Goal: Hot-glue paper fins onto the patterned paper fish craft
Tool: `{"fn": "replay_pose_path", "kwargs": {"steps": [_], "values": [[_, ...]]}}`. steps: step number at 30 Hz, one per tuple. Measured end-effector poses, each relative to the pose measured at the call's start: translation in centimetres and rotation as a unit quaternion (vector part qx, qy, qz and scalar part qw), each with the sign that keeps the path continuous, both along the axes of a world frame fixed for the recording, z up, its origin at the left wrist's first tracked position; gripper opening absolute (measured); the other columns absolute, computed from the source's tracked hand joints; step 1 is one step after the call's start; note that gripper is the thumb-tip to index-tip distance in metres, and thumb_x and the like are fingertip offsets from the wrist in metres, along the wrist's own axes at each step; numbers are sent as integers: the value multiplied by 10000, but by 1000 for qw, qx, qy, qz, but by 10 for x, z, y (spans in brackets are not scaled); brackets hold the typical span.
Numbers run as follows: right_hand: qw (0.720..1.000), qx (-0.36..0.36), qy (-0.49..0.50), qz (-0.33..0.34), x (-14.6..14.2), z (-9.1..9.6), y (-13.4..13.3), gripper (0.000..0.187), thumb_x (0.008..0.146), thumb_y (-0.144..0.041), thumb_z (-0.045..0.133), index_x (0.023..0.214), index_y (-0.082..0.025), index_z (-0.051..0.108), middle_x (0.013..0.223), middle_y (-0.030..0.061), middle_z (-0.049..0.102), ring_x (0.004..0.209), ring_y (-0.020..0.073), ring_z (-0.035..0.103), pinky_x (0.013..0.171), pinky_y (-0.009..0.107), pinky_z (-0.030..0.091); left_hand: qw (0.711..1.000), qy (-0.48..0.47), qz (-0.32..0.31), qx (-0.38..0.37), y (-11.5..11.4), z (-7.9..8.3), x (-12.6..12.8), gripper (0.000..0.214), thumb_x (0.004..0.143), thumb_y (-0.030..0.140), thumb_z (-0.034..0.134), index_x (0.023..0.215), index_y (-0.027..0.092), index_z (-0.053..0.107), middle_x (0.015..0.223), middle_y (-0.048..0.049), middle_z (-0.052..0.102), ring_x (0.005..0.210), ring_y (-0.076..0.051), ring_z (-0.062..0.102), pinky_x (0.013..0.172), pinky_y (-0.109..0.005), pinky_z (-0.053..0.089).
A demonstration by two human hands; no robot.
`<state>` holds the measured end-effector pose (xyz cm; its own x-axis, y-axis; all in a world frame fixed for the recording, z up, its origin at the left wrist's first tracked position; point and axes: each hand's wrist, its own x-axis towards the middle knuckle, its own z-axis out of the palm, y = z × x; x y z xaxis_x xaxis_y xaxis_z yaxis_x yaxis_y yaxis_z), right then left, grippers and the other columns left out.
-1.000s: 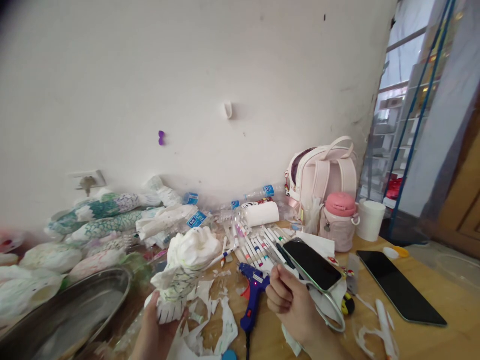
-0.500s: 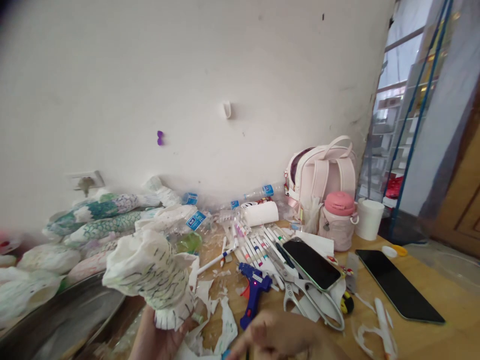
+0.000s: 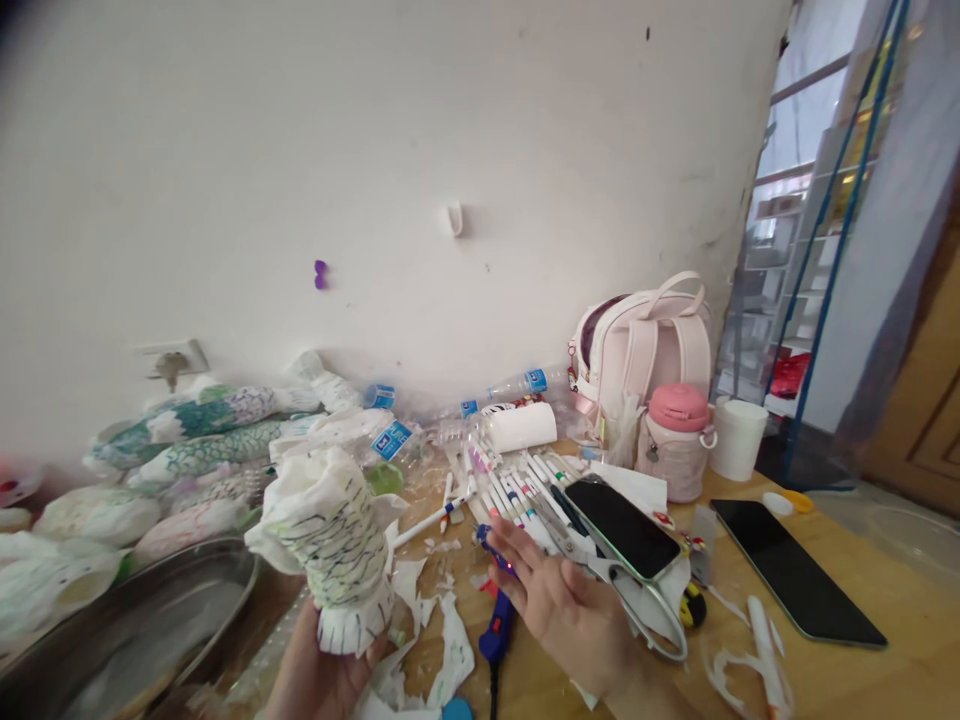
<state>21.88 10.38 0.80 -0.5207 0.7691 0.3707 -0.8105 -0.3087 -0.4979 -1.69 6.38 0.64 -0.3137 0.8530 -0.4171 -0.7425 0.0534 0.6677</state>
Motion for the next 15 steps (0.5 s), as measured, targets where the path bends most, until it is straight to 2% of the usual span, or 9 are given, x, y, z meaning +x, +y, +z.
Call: {"fn": "replay_pose_path", "kwargs": {"steps": [2,3,5,6,7,9,10,12,15], "values": [[998,-37,55,5,4,-1,1,320,820,-364,663,549,-195,630,1221,37,619,1306,194,373,1096,365,289,1000,-2,-8,14,1,-6,-3,123,795,229,531,890,169,582,736,-33,670,544,-166,630,408,-244,499],[996,-54,75,12,6,-2,2,317,840,-334,643,555,-197,631,1067,37,691,1259,181,439,1091,355,309,1000,-3,-13,20,2,-9,-5,129,792,233,537,896,171,582,737,-33,671,544,-167,629,408,-244,497],[989,-72,117,49,10,-4,4,332,904,-272,557,593,-186,633,689,5,685,910,125,650,1000,308,428,999,-3,-21,25,3,-14,-7,144,778,239,557,904,174,582,736,-32,674,543,-171,628,406,-244,492],[983,-64,150,82,11,-6,5,354,939,-257,492,627,-169,636,544,-24,599,640,84,640,876,272,511,999,-3,-22,26,3,-16,-8,153,772,242,565,908,175,582,737,-32,675,544,-174,628,405,-246,490],[975,-48,180,121,12,-8,6,378,965,-250,430,668,-147,640,460,-56,496,418,44,511,704,222,551,999,-4,-22,26,3,-18,-8,164,768,246,571,915,175,583,740,-34,678,544,-176,629,406,-248,491],[966,-10,181,185,13,-11,7,383,981,-253,387,740,-112,648,413,-101,326,281,4,217,412,122,438,999,-6,-19,26,3,-19,-8,186,770,254,570,935,171,588,748,-38,681,546,-177,630,407,-252,493],[969,3,136,204,12,-13,7,373,978,-277,403,766,-103,655,414,-112,273,286,0,153,349,95,350,999,-7,-18,26,2,-19,-8,189,772,255,566,939,169,590,744,-37,681,545,-176,630,404,-251,492],[974,13,-35,225,10,-15,6,435,962,-403,424,817,-82,680,418,-118,235,298,-3,103,311,88,242,999,-8,-19,29,2,-17,-6,169,778,246,559,924,167,594,733,-33,679,544,-174,630,397,-246,491],[925,39,-235,296,4,-18,4,842,842,-738,277,1053,-21,665,435,-71,376,271,14,152,234,132,149,999,-1,-19,43,2,-14,-4,109,804,224,536,878,167,593,721,-29,681,537,-172,629,378,-239,485]]}}
